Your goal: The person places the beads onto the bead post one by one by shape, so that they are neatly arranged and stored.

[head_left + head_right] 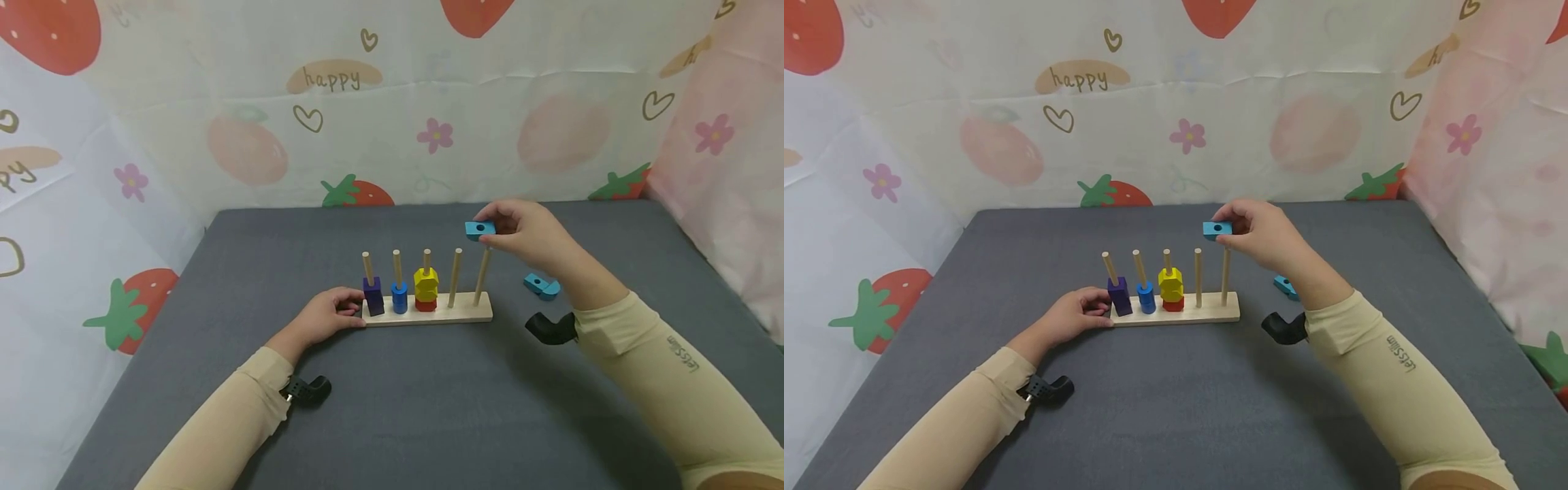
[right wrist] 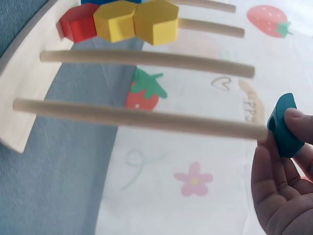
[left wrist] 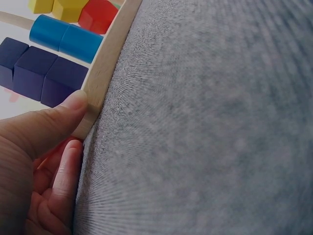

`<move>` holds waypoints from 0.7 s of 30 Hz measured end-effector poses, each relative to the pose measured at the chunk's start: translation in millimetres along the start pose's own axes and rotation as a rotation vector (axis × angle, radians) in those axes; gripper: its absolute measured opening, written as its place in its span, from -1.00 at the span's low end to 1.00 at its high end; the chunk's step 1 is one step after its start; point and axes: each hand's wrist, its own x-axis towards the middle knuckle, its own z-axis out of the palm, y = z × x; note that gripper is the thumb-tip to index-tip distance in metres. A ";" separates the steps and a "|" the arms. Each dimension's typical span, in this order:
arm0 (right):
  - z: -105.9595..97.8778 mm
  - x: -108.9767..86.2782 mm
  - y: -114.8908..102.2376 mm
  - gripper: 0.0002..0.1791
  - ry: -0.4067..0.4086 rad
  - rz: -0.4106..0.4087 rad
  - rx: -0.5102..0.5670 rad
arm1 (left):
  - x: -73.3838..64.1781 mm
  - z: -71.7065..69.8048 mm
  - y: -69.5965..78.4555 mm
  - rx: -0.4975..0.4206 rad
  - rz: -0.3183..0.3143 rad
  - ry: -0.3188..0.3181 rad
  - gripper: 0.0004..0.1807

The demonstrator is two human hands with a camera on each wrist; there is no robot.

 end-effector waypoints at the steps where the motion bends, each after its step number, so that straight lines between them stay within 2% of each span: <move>1: 2.4 1.2 -0.6 -0.70 -0.008 0.000 0.008 | -0.2 0.2 -0.2 -0.001 0.001 0.000 -0.47; 7: 13.0 5.6 -3.1 -0.72 -0.065 -0.008 0.014 | -1.0 0.4 -0.8 -0.014 0.004 0.005 -0.47; 14: 16.2 7.7 -1.9 -0.74 -0.114 0.012 0.020 | -0.7 0.4 -1.3 -0.012 0.003 0.002 -0.47; 21: 19.8 9.7 2.0 -0.75 -0.176 -0.029 0.023 | -0.7 0.0 -1.2 -0.008 0.007 0.003 -0.47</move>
